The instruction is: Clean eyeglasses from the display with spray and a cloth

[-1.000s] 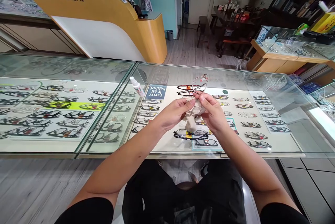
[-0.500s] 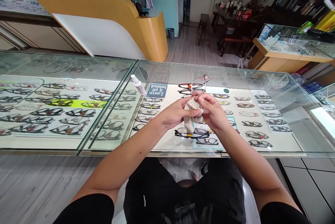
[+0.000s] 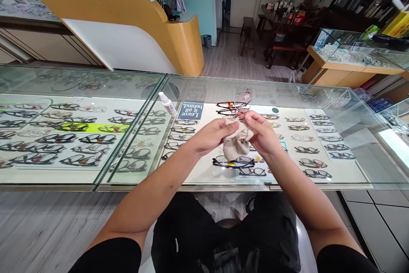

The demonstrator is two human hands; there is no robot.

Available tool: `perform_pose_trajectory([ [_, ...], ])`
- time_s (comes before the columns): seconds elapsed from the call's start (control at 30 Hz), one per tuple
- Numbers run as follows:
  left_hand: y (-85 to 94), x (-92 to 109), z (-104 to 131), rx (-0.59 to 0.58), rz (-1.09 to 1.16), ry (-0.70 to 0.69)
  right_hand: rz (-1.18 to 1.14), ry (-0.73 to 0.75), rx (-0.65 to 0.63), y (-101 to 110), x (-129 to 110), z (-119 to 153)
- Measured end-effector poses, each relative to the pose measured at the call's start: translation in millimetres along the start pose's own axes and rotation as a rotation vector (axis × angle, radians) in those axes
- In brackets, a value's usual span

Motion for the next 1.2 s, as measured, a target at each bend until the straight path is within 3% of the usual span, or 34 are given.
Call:
perform_pose_trajectory([
  [0.17,0.0,-1.6,-2.4,0.039,-0.047,-0.048,0.022,0.019,-0.017,-1.4,2.7,-0.3],
  [0.37,-2.6,0.9,-1.4,0.004,-0.111,-0.059,0.023,0.055,-0.012,-1.1,0.7,-0.2],
  [0.77,-3.9,-0.4,-5.0,0.138,-0.169,-0.203,0.116,0.072,-0.059,-3.0,4.6,1.6],
  [0.93,0.8,-0.4,-4.5,0.224,-0.124,-0.176,0.220,0.131,-0.063,-3.3,2.9,3.6],
  [1.2,0.9,-3.4,-4.7,0.188,-0.085,-0.109,0.258,0.190,-0.011,4.1,1.7,-0.7],
])
Point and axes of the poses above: each hand's wrist, its own z-axis away from the middle knuckle, its own y-axis out of the back of the hand, x = y × z, the point moved 2 cm from there along -z, towards the middle knuckle, and after that the axes turned 6 degrees about -x, right-handed, at the moved point
